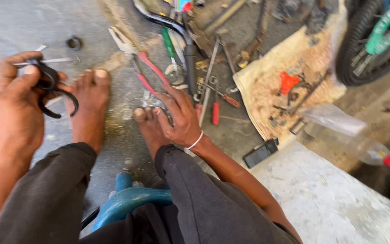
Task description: The person assembles a bicycle handlebar by applying a decorative wrap, attaching a brake lever, inserting a handlebar grip, and securing a mounting bracket using a screwdriver.
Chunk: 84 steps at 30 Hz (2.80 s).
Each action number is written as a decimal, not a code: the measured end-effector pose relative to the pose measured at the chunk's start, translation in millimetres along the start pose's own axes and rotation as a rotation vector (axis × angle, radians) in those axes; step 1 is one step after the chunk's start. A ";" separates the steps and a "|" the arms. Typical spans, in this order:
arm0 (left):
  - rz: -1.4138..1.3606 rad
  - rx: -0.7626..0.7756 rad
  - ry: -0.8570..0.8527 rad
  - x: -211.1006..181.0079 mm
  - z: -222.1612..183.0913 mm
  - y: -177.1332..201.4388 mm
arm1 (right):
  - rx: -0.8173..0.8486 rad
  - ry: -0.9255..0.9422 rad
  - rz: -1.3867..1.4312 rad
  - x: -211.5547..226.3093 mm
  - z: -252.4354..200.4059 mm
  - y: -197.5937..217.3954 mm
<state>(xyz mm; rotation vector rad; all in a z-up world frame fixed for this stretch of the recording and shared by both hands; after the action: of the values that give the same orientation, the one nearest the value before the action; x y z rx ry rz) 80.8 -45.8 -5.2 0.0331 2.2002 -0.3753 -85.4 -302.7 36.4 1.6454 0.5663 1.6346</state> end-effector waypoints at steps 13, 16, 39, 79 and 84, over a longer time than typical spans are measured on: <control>0.781 -0.084 -0.358 -28.5 -16.4 3.1 | 0.083 -0.149 0.061 -3.9 8.6 -20.4; 0.740 0.040 -0.493 -21.9 -20.1 -8.1 | 0.131 -0.067 -0.117 -8.7 43.1 -68.9; 0.662 0.010 -0.156 32.6 -17.0 19.5 | 0.580 -0.574 -0.266 -61.3 -102.6 -181.9; 1.078 -0.023 -0.507 -21.0 -12.3 -25.7 | 0.139 -0.041 -0.368 -20.6 56.1 -82.1; 1.011 -0.015 -0.378 -20.6 -1.1 -20.1 | 0.336 -0.590 -0.094 -85.0 41.7 -113.5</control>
<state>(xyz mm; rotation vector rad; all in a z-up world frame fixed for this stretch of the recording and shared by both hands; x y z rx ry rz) 89.4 -62.4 16.8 0.9405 1.5595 0.1974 -31.3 -302.9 -101.2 2.1870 0.6147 0.9420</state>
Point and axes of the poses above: each hand's wrist, its own z-axis towards the middle knuckle, its own y-axis out of the back of the hand, x = y × z, the point moved 8 cm from there along z, towards the middle knuckle, and after that the axes turned 2 degrees about -z, right-handed, at the moved point
